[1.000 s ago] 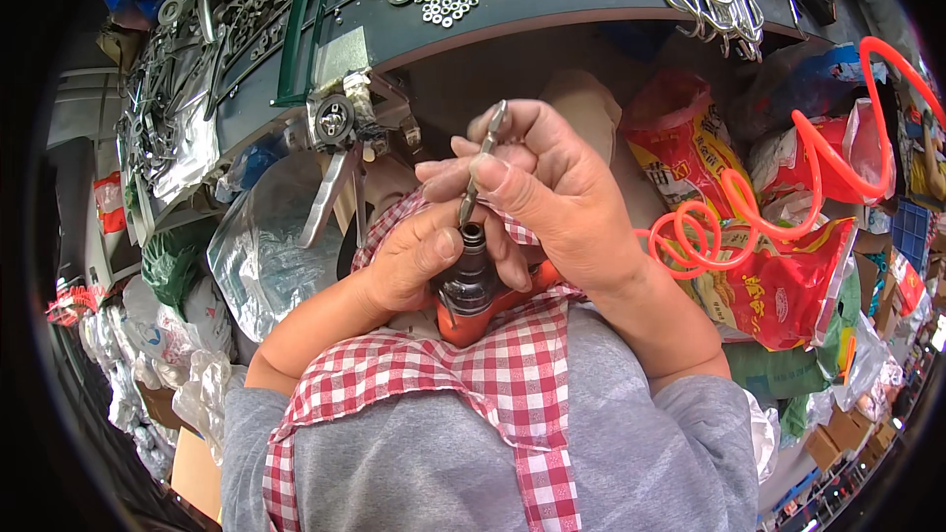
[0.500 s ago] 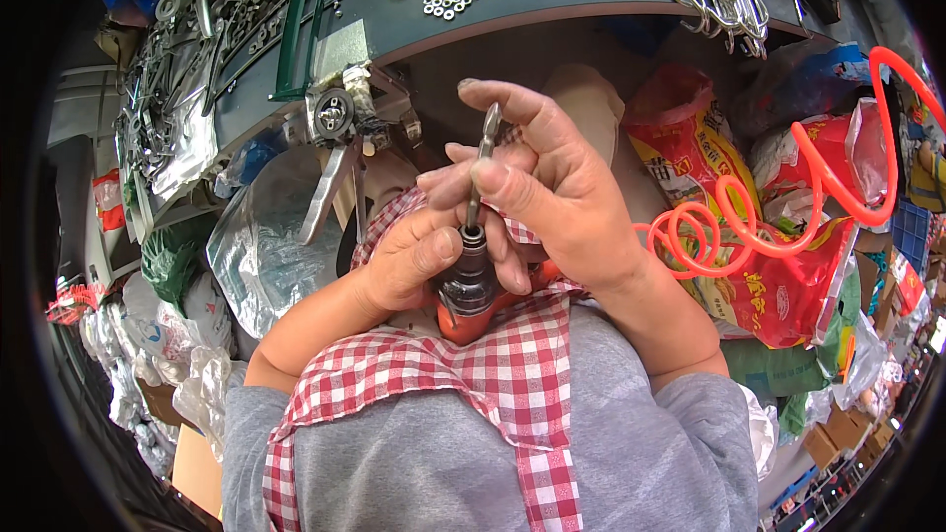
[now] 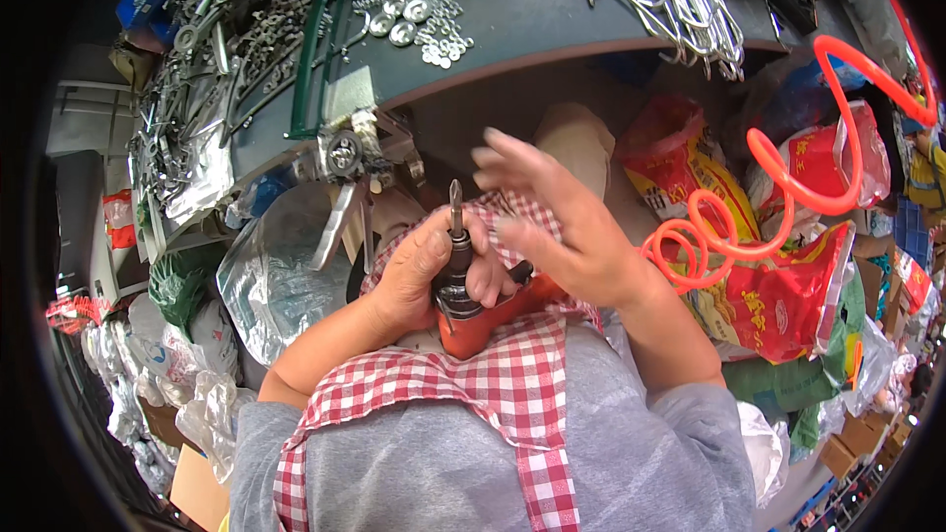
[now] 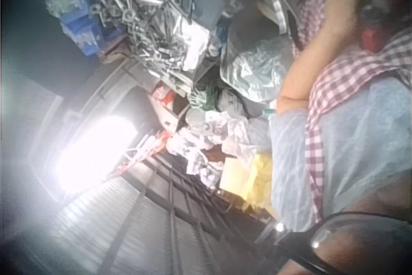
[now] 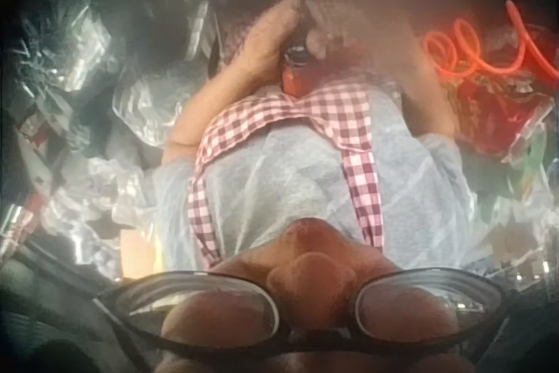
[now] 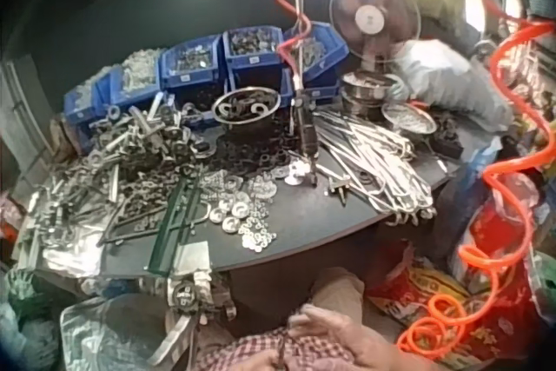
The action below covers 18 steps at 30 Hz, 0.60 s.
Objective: The person assembles mechanical components by hand, securing washers and screws into a metal arm using a manual jig and an air drill.
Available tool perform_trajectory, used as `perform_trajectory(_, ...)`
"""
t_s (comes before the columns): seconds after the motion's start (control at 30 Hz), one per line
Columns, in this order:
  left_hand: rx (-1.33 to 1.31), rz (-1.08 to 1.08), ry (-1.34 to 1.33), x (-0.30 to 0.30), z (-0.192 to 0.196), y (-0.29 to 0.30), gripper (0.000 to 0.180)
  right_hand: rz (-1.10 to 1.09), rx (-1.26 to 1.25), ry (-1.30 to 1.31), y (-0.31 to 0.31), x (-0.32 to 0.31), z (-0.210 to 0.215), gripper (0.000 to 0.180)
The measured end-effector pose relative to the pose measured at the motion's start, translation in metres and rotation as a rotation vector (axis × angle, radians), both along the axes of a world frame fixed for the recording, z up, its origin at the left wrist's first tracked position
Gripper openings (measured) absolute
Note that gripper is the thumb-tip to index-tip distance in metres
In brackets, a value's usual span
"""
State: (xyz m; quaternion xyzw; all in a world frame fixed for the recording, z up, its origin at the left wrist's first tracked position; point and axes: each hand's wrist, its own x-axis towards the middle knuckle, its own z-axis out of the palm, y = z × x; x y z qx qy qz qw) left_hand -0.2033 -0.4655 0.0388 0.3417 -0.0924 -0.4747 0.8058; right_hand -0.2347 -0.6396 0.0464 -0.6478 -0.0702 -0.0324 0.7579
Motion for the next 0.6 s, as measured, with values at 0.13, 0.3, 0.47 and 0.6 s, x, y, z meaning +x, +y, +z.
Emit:
perform_trajectory(0.13, 0.022, 0.204, 0.076, 0.010, 0.007, 0.002, 0.040, 0.325, -0.584, -0.087, -0.015, -0.022, -0.021, 0.080)
perform_trajectory(0.3, -0.116, 0.344, 0.183, 0.024, 0.019, -0.014, 0.026, 0.011, -0.899, -0.308, 0.000, -0.005, -0.038, 0.084)
perform_trajectory(0.47, 0.394, 0.482, -0.341, 0.049, 0.042, -0.016, 0.046, -0.336, -1.204, -0.475, -0.030, 0.037, -0.027, 0.072)
perform_trajectory(0.6, 0.419, 0.306, -0.533, 0.067, 0.066, -0.006, 0.042, -0.491, -1.411, -0.296, -0.088, 0.072, -0.025, 0.065)
